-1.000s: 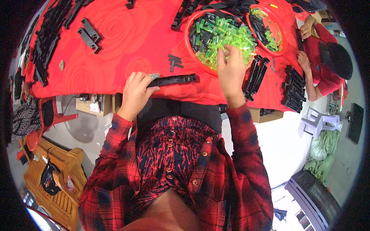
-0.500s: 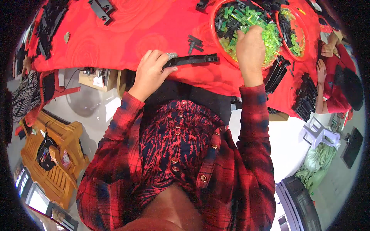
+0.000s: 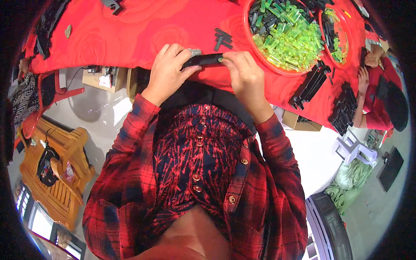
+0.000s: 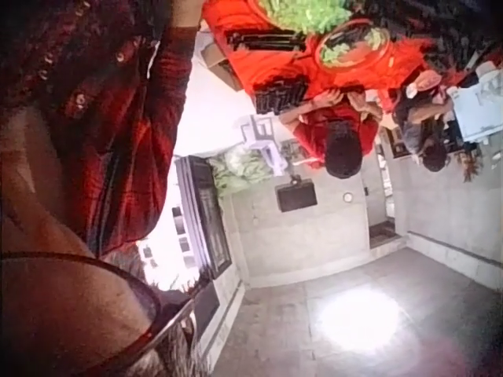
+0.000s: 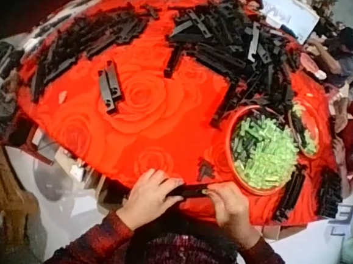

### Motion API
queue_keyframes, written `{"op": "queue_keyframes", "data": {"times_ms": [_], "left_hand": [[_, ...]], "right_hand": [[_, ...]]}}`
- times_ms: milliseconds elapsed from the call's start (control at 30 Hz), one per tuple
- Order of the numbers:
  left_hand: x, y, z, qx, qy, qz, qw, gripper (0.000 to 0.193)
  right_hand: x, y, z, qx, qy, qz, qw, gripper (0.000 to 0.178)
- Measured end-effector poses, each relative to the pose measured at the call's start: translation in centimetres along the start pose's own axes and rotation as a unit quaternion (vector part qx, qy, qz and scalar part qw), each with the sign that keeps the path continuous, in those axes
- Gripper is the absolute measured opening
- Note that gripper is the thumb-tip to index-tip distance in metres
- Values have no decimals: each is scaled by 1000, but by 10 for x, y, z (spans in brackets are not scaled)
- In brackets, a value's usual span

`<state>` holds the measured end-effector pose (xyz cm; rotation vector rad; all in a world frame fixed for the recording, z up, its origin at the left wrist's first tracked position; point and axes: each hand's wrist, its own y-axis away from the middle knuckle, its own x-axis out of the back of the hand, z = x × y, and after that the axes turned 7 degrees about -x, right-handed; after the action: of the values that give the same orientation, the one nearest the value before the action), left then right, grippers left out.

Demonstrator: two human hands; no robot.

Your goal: The person assembles small black plastic and metal components by hand at a table.

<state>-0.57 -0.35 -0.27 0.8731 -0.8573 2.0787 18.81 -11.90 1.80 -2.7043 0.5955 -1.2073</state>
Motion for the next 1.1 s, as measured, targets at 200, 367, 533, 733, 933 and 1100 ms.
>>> {"op": "queue_keyframes", "data": {"times_ms": [200,367,533,733,933,1100], "left_hand": [[-1,1,0,11,4,9,1000,35],[-1,3,-1,27,-5,-15,1000,35],[-1,3,-1,31,-5,-18,999,36],[-2,3,-1,30,0,-12,999,35],[-3,4,-3,27,-1,-8,1000,35],[-4,4,-4,23,-1,-1,1000,35]], "right_hand": [[-8,3,7,-10,22,-37,999,18],[-7,1,8,20,47,-54,997,17],[-6,3,9,-10,64,-72,995,18],[-6,4,13,-10,62,-81,995,20],[-5,-1,10,32,80,-80,993,23],[-5,2,13,19,93,-100,990,24]]}}
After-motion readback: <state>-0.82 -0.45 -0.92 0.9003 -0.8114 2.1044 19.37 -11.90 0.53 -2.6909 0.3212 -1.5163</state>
